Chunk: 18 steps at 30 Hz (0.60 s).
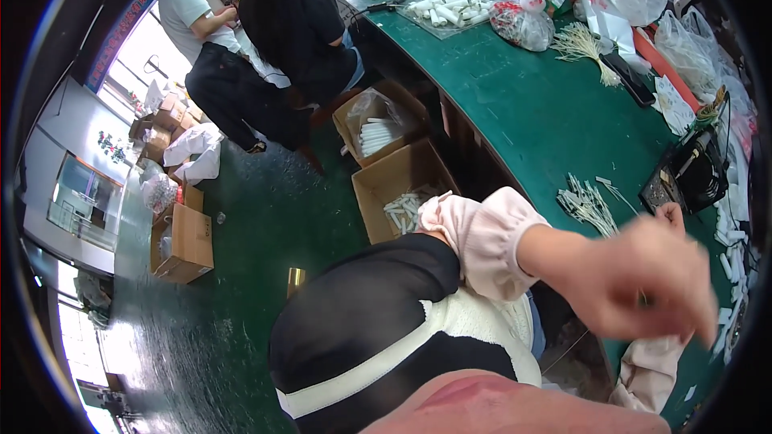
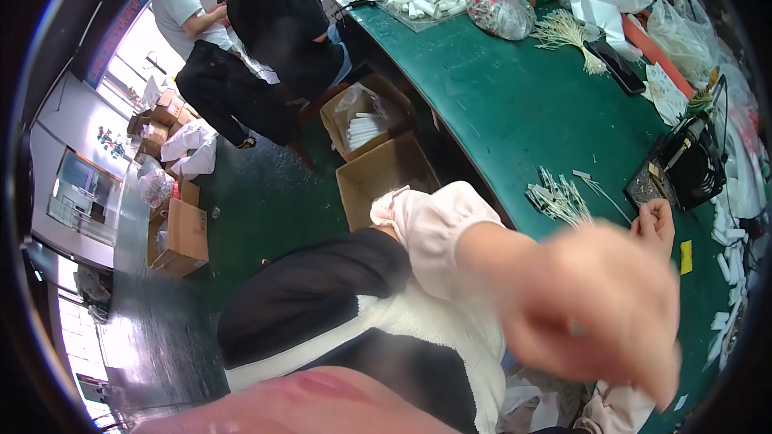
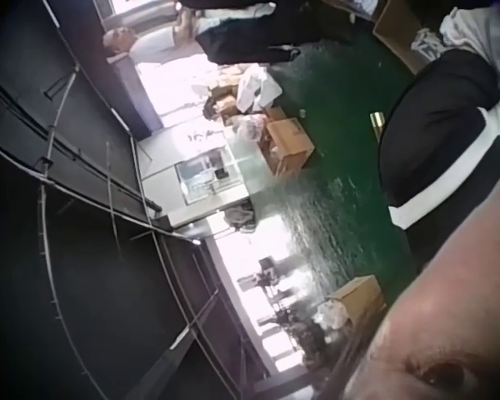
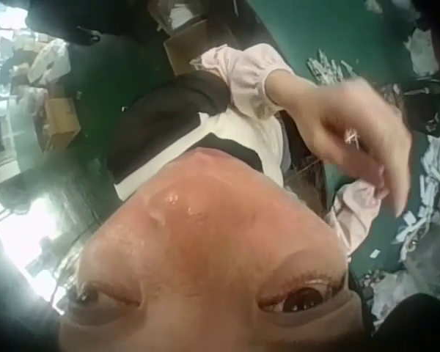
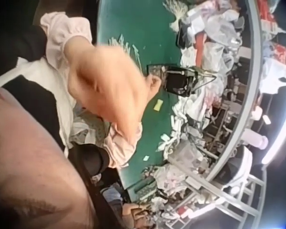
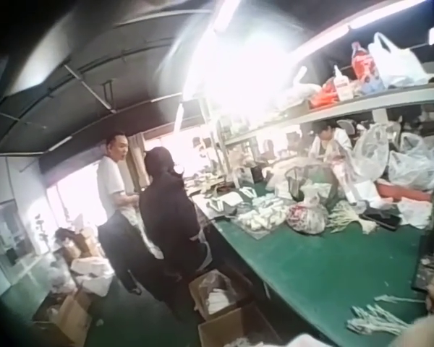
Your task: Threading and securing wires through small plastic components on an assembly line.
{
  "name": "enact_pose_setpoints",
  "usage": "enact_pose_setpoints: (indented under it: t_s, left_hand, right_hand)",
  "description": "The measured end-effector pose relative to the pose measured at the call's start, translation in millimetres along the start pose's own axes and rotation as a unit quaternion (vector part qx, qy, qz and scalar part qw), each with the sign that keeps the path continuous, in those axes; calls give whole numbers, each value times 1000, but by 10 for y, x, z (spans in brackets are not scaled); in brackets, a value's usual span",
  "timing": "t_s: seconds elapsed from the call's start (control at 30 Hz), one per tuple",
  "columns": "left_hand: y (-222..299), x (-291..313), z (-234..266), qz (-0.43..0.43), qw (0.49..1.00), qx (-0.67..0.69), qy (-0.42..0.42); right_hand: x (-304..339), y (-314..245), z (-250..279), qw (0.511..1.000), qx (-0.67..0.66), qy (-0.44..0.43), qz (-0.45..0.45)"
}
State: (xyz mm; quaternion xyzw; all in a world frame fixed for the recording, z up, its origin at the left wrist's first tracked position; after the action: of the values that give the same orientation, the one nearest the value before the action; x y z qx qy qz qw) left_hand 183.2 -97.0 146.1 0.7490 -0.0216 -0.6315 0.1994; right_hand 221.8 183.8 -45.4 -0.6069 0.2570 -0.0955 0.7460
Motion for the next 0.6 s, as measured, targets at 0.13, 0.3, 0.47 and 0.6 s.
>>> enact_pose_setpoints:
  t_s: [0.13,0.3,0.47,0.6]
  left_hand:
    - [310,-97,220,136,960,242,-42]
    - [257,-112,265,125,952,277,-28]
    - [215,-104,298,111,954,279,5]
    - [148,-46,233,100,948,301,6]
  right_hand:
    - [-77,211,-10,999,20,26,-30]
    - [-75,299,152,989,79,84,-96]
    - [-132,-1,-88,999,35,-41,4]
    - [-92,68,42,998,49,-24,-15]
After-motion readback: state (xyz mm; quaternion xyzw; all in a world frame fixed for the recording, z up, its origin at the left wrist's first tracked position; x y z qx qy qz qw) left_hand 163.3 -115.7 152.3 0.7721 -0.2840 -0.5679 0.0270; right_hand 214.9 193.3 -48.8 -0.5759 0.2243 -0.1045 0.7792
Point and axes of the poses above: each hand's wrist, its own x-axis away from the middle knuckle, its own z-axis out of the back of the hand, y = z × x, the point moved 3 cm from there along -x, towards the middle knuckle, and after that the axes turned 12 degrees about z, right-handed, at the moved point
